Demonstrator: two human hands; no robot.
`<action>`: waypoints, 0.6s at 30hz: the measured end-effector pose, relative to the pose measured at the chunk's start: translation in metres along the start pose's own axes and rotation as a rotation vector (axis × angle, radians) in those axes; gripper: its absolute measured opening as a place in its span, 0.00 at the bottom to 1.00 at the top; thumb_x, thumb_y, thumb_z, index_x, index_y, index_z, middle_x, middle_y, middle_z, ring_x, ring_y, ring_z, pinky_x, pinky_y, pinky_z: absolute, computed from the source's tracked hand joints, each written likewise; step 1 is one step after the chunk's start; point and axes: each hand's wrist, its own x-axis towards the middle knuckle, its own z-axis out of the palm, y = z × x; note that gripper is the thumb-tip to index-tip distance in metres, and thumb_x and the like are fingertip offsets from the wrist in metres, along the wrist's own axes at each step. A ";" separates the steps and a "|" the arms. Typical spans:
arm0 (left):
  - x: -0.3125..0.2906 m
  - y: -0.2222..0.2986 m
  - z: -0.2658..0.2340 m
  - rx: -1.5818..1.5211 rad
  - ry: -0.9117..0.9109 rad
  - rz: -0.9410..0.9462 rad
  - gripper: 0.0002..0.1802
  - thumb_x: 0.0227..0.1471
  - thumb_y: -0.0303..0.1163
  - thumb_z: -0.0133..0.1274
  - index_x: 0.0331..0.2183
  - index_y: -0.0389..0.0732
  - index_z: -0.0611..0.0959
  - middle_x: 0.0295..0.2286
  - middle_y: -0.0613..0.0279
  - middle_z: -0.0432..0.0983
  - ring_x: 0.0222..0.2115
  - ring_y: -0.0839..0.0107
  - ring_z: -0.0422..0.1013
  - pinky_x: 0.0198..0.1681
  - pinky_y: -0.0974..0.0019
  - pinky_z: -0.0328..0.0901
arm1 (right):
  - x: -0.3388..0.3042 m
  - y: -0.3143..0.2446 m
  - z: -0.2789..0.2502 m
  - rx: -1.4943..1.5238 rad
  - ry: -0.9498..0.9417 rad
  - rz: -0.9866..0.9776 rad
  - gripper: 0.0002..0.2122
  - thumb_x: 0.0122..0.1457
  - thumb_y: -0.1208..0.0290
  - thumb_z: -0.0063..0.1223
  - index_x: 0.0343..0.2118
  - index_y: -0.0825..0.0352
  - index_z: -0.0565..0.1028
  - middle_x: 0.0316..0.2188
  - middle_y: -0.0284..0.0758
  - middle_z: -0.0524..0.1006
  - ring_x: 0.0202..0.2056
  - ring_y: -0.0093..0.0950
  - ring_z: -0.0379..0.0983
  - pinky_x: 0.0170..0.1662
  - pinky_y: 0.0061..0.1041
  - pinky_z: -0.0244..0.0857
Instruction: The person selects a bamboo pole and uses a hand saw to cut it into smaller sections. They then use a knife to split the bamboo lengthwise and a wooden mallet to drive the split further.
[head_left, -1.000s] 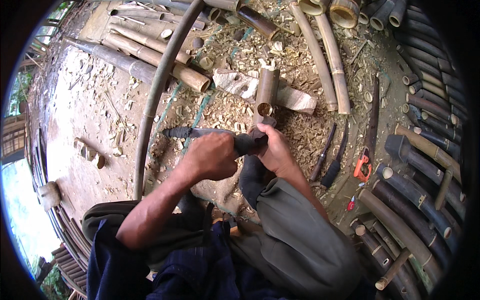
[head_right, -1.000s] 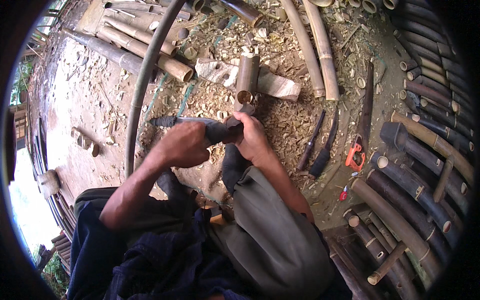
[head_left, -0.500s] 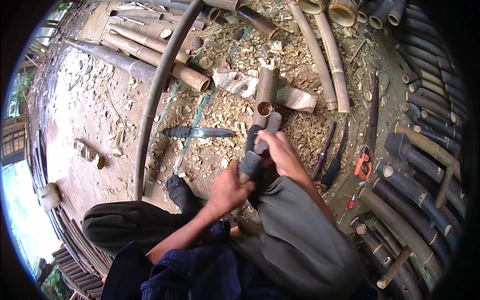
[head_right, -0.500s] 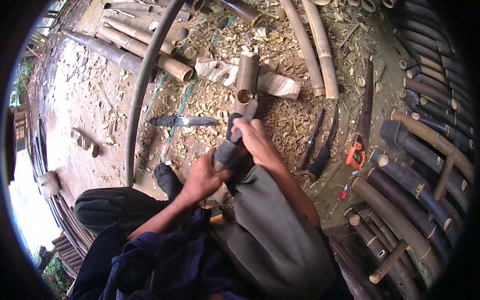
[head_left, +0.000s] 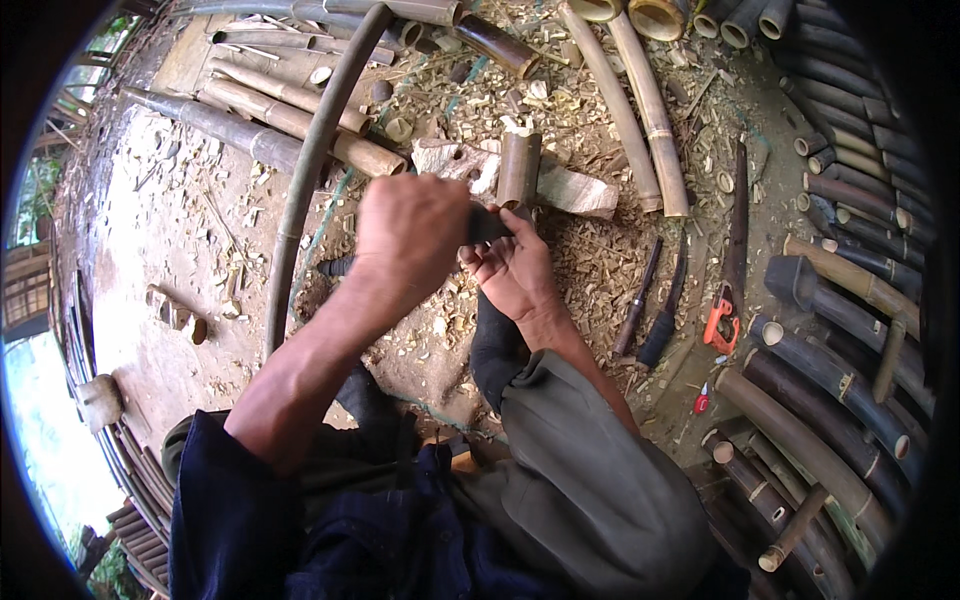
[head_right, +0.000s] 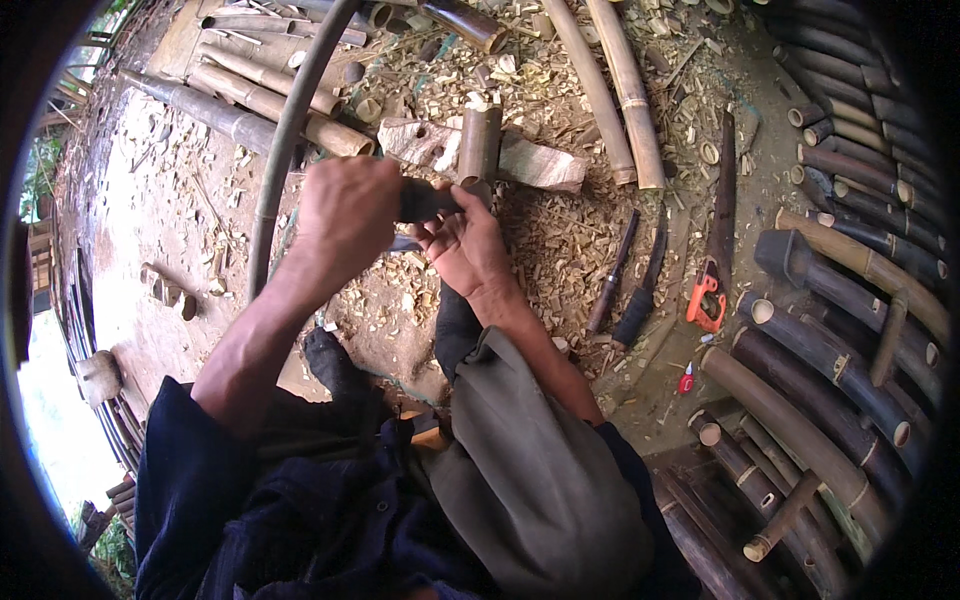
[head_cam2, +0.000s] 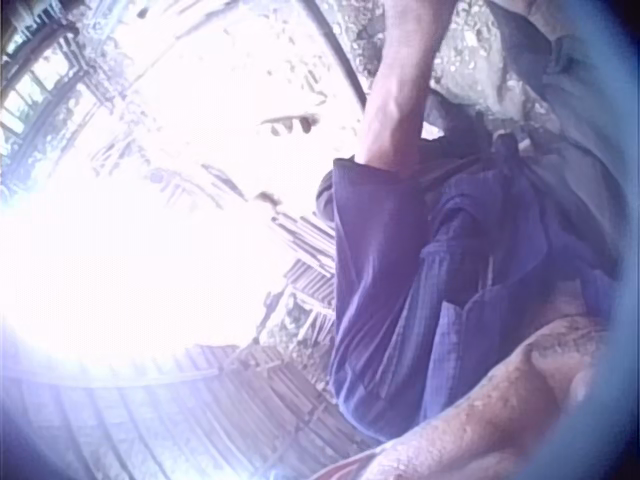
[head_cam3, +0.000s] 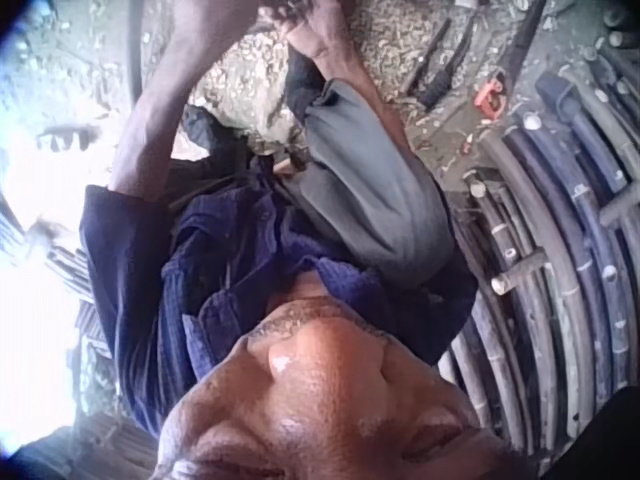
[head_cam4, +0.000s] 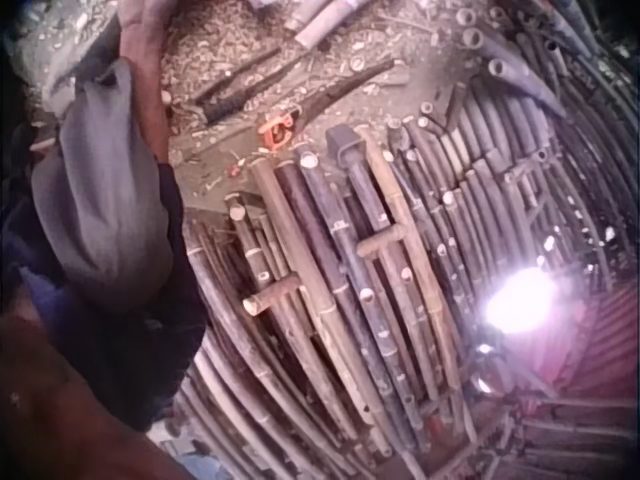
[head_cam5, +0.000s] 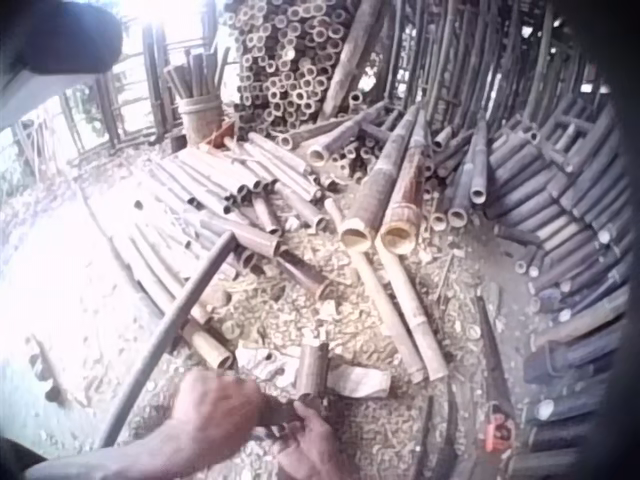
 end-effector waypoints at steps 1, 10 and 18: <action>0.000 0.008 -0.005 0.094 -0.013 0.053 0.04 0.51 0.29 0.61 0.29 0.40 0.84 0.29 0.58 0.82 0.31 0.64 0.80 0.33 0.59 0.71 | 0.001 0.001 -0.001 0.013 -0.009 0.021 0.10 0.69 0.62 0.50 0.41 0.63 0.79 0.32 0.29 0.78 0.34 0.25 0.75 0.46 0.38 0.74; -0.029 -0.088 0.061 -0.953 0.148 -0.024 0.39 0.46 0.38 0.71 0.58 0.37 0.76 0.51 0.45 0.76 0.47 0.55 0.76 0.52 0.51 0.74 | -0.057 -0.030 -0.056 -0.285 0.006 -0.159 0.11 0.63 0.63 0.49 0.41 0.64 0.74 0.40 0.39 0.80 0.43 0.31 0.77 0.48 0.35 0.73; -0.031 -0.213 0.227 -0.654 0.158 -0.850 0.27 0.40 0.38 0.65 0.43 0.40 0.80 0.37 0.47 0.80 0.42 0.51 0.77 0.44 0.49 0.70 | -0.047 -0.089 -0.109 -1.824 1.032 -0.345 0.21 0.63 0.56 0.45 0.44 0.74 0.74 0.38 0.51 0.78 0.41 0.48 0.77 0.49 0.47 0.70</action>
